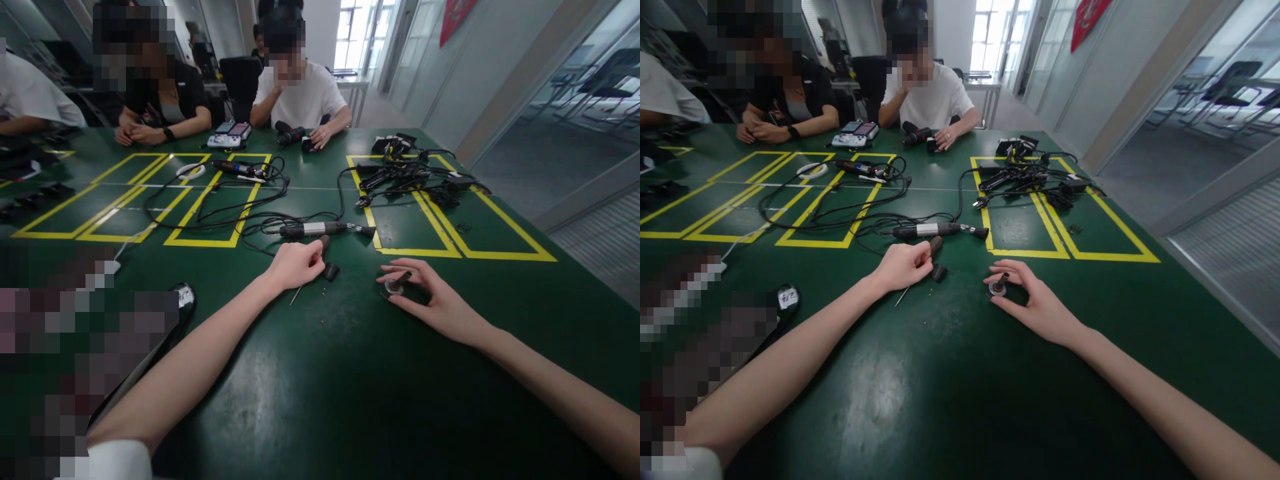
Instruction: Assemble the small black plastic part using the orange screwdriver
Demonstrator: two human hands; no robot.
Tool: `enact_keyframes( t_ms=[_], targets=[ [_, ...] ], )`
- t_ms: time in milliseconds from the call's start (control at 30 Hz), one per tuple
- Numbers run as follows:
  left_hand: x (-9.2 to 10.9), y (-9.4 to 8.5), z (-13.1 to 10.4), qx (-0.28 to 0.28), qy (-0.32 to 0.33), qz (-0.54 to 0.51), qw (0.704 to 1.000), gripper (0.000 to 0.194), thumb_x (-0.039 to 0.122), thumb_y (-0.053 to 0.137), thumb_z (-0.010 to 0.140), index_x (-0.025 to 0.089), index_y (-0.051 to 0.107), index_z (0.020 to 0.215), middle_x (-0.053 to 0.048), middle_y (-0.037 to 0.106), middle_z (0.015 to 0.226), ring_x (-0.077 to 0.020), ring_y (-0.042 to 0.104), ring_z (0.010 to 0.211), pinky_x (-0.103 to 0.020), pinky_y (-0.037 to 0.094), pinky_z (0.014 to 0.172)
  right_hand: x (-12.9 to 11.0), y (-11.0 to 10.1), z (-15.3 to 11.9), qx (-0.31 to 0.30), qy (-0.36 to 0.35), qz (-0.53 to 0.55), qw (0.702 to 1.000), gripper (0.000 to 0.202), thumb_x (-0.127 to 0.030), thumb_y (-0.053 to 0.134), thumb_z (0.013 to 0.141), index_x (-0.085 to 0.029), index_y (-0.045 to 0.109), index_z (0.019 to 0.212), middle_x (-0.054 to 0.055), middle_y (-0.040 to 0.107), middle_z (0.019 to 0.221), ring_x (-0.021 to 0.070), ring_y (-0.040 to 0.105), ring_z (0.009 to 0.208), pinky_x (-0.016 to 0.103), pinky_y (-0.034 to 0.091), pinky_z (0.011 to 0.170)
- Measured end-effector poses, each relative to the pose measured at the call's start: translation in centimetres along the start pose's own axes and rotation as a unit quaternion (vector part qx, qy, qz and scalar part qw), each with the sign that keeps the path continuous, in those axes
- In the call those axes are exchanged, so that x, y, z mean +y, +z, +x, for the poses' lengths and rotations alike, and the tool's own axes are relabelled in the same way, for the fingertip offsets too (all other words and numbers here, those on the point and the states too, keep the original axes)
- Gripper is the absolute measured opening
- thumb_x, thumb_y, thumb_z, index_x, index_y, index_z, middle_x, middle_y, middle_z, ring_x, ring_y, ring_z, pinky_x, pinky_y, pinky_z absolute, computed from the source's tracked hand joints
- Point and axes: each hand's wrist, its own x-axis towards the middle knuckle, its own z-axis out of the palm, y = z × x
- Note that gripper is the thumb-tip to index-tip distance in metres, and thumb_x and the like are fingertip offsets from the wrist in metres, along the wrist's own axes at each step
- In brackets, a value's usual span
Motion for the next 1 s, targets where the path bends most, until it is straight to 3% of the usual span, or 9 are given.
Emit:
enact_keyframes(
  t_ms=[100, 233, 400, 500, 633, 700, 767, 867, 1000],
  targets=[
    [0.0, -0.1, 0.0, 0.004, -0.012, -0.013, 1.0, 0.011, 0.024, 0.057, 0.084, 0.021, 0.057, 0.073, 0.002, 0.061, 0.062, -0.0151, 0.056, 0.058, -0.026, 0.029, 0.057, -0.5, 0.7, 2.1, -0.038, -0.017, 0.0, 0.999, 0.057, -0.046, 0.074, 0.086, -0.029, 0.048, 0.135, 0.01, 0.076, 0.117, 0.0315, 0.064, 0.125, 0.058, 0.042, 0.116],
    [-0.2, -0.1, 0.0, 0.015, -0.025, -0.038, 0.999, 0.013, 0.025, 0.057, 0.083, 0.021, 0.056, 0.071, 0.003, 0.058, 0.06, -0.0138, 0.052, 0.055, -0.026, 0.029, 0.056, -1.2, 1.9, 5.8, -0.091, -0.068, -0.006, 0.993, 0.048, -0.041, 0.076, 0.081, -0.026, 0.063, 0.125, 0.01, 0.069, 0.131, 0.0303, 0.064, 0.121, 0.05, 0.053, 0.099],
    [-0.4, -0.2, -0.1, 0.009, -0.022, -0.051, 0.998, 0.017, 0.026, 0.056, 0.084, 0.021, 0.053, 0.068, 0.003, 0.055, 0.057, -0.0135, 0.049, 0.053, -0.026, 0.028, 0.057, -1.6, 3.1, 8.4, -0.122, -0.161, -0.006, 0.979, 0.027, -0.02, 0.058, 0.086, -0.027, 0.073, 0.108, 0.007, 0.072, 0.124, 0.0269, 0.063, 0.122, 0.052, 0.046, 0.107],
    [-0.3, -0.3, -0.1, 0.002, -0.025, -0.06, 0.998, 0.019, 0.026, 0.057, 0.084, 0.021, 0.051, 0.067, 0.003, 0.055, 0.057, -0.0139, 0.049, 0.054, -0.026, 0.027, 0.057, -1.8, 3.7, 8.8, -0.112, -0.156, -0.005, 0.981, 0.037, -0.011, 0.05, 0.081, -0.026, 0.073, 0.105, 0.006, 0.074, 0.118, 0.0256, 0.064, 0.115, 0.049, 0.048, 0.103],
    [-0.2, -0.3, 0.0, 0.0, -0.023, -0.064, 0.998, 0.018, 0.025, 0.057, 0.083, 0.021, 0.049, 0.067, 0.003, 0.054, 0.058, -0.0136, 0.047, 0.054, -0.026, 0.025, 0.058, -2.1, 4.5, 8.7, -0.075, -0.094, -0.022, 0.992, 0.047, -0.012, 0.05, 0.08, -0.023, 0.063, 0.124, 0.007, 0.071, 0.111, 0.0198, 0.065, 0.087, 0.036, 0.053, 0.077],
    [-0.2, -0.3, 0.0, -0.001, -0.023, -0.063, 0.998, 0.017, 0.024, 0.058, 0.082, 0.021, 0.049, 0.067, 0.003, 0.054, 0.058, -0.0135, 0.047, 0.054, -0.026, 0.025, 0.058, -2.5, 5.0, 8.7, -0.071, -0.099, -0.046, 0.991, 0.044, -0.015, 0.051, 0.083, -0.022, 0.063, 0.124, 0.007, 0.07, 0.109, 0.0177, 0.062, 0.077, 0.033, 0.051, 0.07],
    [-0.2, -0.4, 0.0, -0.004, -0.026, -0.061, 0.998, 0.017, 0.023, 0.058, 0.081, 0.021, 0.049, 0.067, 0.003, 0.054, 0.059, -0.0139, 0.048, 0.055, -0.027, 0.025, 0.058, -2.8, 5.5, 8.8, -0.076, -0.123, -0.082, 0.986, 0.037, -0.023, 0.059, 0.086, -0.021, 0.064, 0.122, 0.008, 0.07, 0.108, 0.0185, 0.062, 0.076, 0.034, 0.051, 0.071],
    [-0.2, -0.5, 0.0, -0.013, -0.028, -0.059, 0.998, 0.017, 0.025, 0.06, 0.08, 0.021, 0.049, 0.068, 0.003, 0.055, 0.06, -0.0146, 0.049, 0.057, -0.027, 0.025, 0.058, -3.2, 5.9, 8.9, -0.092, -0.156, -0.128, 0.975, 0.042, -0.036, 0.073, 0.082, -0.02, 0.066, 0.121, 0.011, 0.072, 0.113, 0.0245, 0.067, 0.089, 0.04, 0.053, 0.083],
    [-0.2, -0.5, 0.0, -0.011, -0.029, -0.061, 0.998, 0.017, 0.025, 0.059, 0.081, 0.021, 0.049, 0.068, 0.003, 0.055, 0.06, -0.0136, 0.047, 0.055, -0.027, 0.025, 0.058, -3.1, 5.6, 8.2, -0.102, -0.156, -0.154, 0.97, 0.046, -0.031, 0.075, 0.08, -0.024, 0.064, 0.125, 0.006, 0.074, 0.104, 0.0242, 0.069, 0.091, 0.038, 0.054, 0.084]
  ],
)
